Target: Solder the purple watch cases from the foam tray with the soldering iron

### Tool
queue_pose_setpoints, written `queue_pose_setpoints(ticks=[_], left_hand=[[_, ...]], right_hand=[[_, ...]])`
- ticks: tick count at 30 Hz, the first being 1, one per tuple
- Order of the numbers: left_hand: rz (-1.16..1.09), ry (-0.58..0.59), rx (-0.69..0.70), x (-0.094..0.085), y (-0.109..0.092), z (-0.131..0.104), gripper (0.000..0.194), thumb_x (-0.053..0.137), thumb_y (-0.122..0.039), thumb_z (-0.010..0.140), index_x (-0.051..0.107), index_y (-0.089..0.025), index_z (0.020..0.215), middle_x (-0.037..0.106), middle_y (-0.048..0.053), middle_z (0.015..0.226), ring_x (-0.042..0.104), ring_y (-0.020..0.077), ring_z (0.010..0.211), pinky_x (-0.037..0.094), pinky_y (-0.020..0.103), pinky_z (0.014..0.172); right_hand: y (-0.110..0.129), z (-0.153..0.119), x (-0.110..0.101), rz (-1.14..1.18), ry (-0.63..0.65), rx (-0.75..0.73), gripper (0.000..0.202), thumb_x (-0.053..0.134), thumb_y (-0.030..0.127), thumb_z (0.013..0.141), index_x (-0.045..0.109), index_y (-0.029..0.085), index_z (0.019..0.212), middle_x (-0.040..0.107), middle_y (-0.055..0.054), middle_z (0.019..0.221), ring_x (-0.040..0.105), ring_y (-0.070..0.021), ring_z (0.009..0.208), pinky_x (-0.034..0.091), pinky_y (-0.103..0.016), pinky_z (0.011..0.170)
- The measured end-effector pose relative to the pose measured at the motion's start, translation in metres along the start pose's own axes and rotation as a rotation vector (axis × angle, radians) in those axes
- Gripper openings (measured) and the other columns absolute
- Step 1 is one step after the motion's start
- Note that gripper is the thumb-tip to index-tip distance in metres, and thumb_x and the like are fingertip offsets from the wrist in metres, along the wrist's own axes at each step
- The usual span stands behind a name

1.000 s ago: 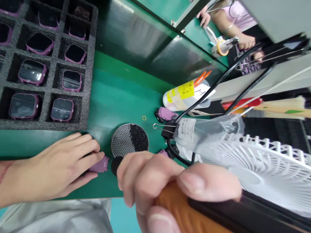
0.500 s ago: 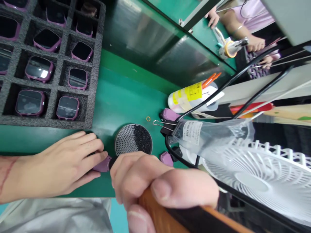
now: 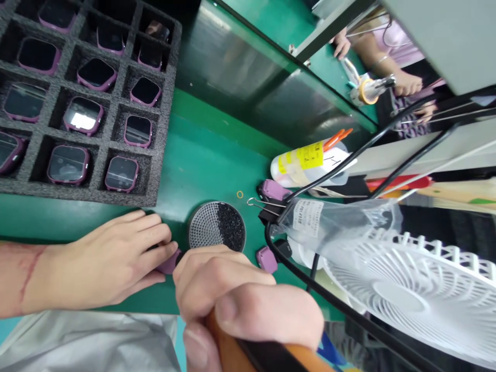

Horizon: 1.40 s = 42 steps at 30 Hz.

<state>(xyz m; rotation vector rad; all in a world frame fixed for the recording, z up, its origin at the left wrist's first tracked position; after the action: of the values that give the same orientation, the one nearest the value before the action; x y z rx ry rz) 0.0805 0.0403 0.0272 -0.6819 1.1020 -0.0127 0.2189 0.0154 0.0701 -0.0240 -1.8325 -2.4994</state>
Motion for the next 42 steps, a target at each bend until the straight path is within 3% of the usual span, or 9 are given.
queue_pose_setpoints(ticks=[3, 7, 11, 14, 17, 19, 29, 37, 42], left_hand=[[0.051, 0.003, 0.023, 0.0, -0.004, 0.0, 0.021, 0.095, -0.033, 0.109, 0.083, -0.016, 0.116, 0.067, 0.002, 0.101, 0.057, 0.0257, 0.094, 0.042, 0.045, 0.083], [0.076, 0.09, 0.11, 0.006, -0.014, -0.003, 0.027, 0.085, -0.021, 0.104, 0.08, -0.021, 0.131, 0.069, 0.004, 0.108, 0.057, 0.0266, 0.095, 0.043, 0.045, 0.081], [0.047, 0.138, 0.205, 0.005, -0.023, -0.008, 0.005, 0.078, -0.023, 0.109, 0.08, -0.024, 0.114, 0.079, 0.011, 0.133, 0.067, 0.031, 0.114, 0.052, 0.045, 0.089], [0.004, 0.129, 0.255, 0.001, -0.026, -0.01, 0.009, 0.077, -0.025, 0.112, 0.08, -0.023, 0.104, 0.081, 0.012, 0.139, 0.07, 0.0336, 0.127, 0.057, 0.045, 0.101], [-0.036, 0.091, 0.232, -0.003, -0.024, -0.009, 0.008, 0.077, -0.025, 0.11, 0.083, -0.021, 0.114, 0.081, 0.014, 0.144, 0.071, 0.0349, 0.13, 0.058, 0.048, 0.109], [-0.027, 0.058, 0.177, -0.004, -0.019, -0.008, 0.021, 0.078, -0.027, 0.11, 0.083, -0.017, 0.128, 0.082, 0.015, 0.145, 0.072, 0.0358, 0.13, 0.058, 0.051, 0.111], [0.069, -0.015, 0.142, -0.003, -0.012, -0.011, 0.024, 0.077, -0.017, 0.116, 0.083, -0.015, 0.139, 0.085, 0.014, 0.131, 0.072, 0.0332, 0.114, 0.054, 0.048, 0.088], [0.053, -0.008, 0.143, -0.002, -0.009, -0.01, 0.027, 0.088, -0.021, 0.111, 0.084, -0.016, 0.138, 0.083, 0.012, 0.129, 0.07, 0.0324, 0.113, 0.055, 0.048, 0.089], [0.05, -0.012, 0.151, -0.002, -0.009, -0.01, 0.032, 0.093, -0.023, 0.108, 0.083, -0.015, 0.138, 0.082, 0.012, 0.127, 0.068, 0.0322, 0.112, 0.054, 0.048, 0.09]], right_hand=[[0.017, 0.017, -0.018, 0.072, -0.058, -0.121, 0.031, 0.074, 0.027, 0.116, 0.071, 0.035, 0.146, 0.057, 0.01, 0.076, 0.055, -0.0133, 0.052, 0.058, -0.036, 0.051], [0.013, 0.034, -0.041, 0.11, -0.197, -0.136, 0.03, 0.08, 0.019, 0.113, 0.08, 0.034, 0.139, 0.061, 0.011, 0.077, 0.056, -0.0103, 0.052, 0.057, -0.032, 0.052], [0.001, 0.038, -0.037, 0.146, -0.213, -0.144, 0.022, 0.083, 0.023, 0.113, 0.079, 0.035, 0.131, 0.061, 0.013, 0.074, 0.051, -0.0078, 0.048, 0.056, -0.029, 0.051], [-0.005, 0.035, -0.034, 0.159, -0.218, -0.128, 0.025, 0.083, 0.022, 0.112, 0.077, 0.034, 0.133, 0.065, 0.013, 0.076, 0.055, -0.0078, 0.051, 0.06, -0.029, 0.055], [-0.01, 0.033, -0.036, 0.181, -0.224, -0.116, 0.028, 0.084, 0.02, 0.111, 0.073, 0.032, 0.134, 0.068, 0.014, 0.08, 0.057, -0.0067, 0.053, 0.063, -0.028, 0.059], [-0.012, 0.032, -0.037, 0.189, -0.229, -0.11, 0.028, 0.084, 0.02, 0.112, 0.071, 0.031, 0.135, 0.068, 0.013, 0.082, 0.057, -0.006, 0.054, 0.064, -0.028, 0.061], [-0.003, 0.036, -0.03, 0.1, -0.134, -0.114, 0.023, 0.079, 0.019, 0.117, 0.073, 0.033, 0.134, 0.064, 0.01, 0.083, 0.059, -0.0093, 0.057, 0.062, -0.033, 0.058], [-0.002, 0.036, -0.027, 0.081, -0.083, -0.146, 0.025, 0.075, 0.019, 0.118, 0.072, 0.032, 0.139, 0.063, 0.01, 0.085, 0.061, -0.0103, 0.06, 0.064, -0.035, 0.06], [0.0, 0.036, -0.028, 0.087, -0.123, -0.135, 0.021, 0.077, 0.021, 0.118, 0.072, 0.033, 0.135, 0.061, 0.01, 0.083, 0.059, -0.0102, 0.059, 0.063, -0.034, 0.061]])
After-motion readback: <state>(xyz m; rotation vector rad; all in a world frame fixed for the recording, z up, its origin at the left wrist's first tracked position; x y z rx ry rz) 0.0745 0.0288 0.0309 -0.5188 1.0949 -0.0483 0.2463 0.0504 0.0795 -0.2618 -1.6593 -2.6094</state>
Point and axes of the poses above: each hand's wrist, its own z-axis towards the middle knuckle, its own x-axis out of the palm, y = z × x, the point moved 10 cm from there along z, towards the middle knuckle
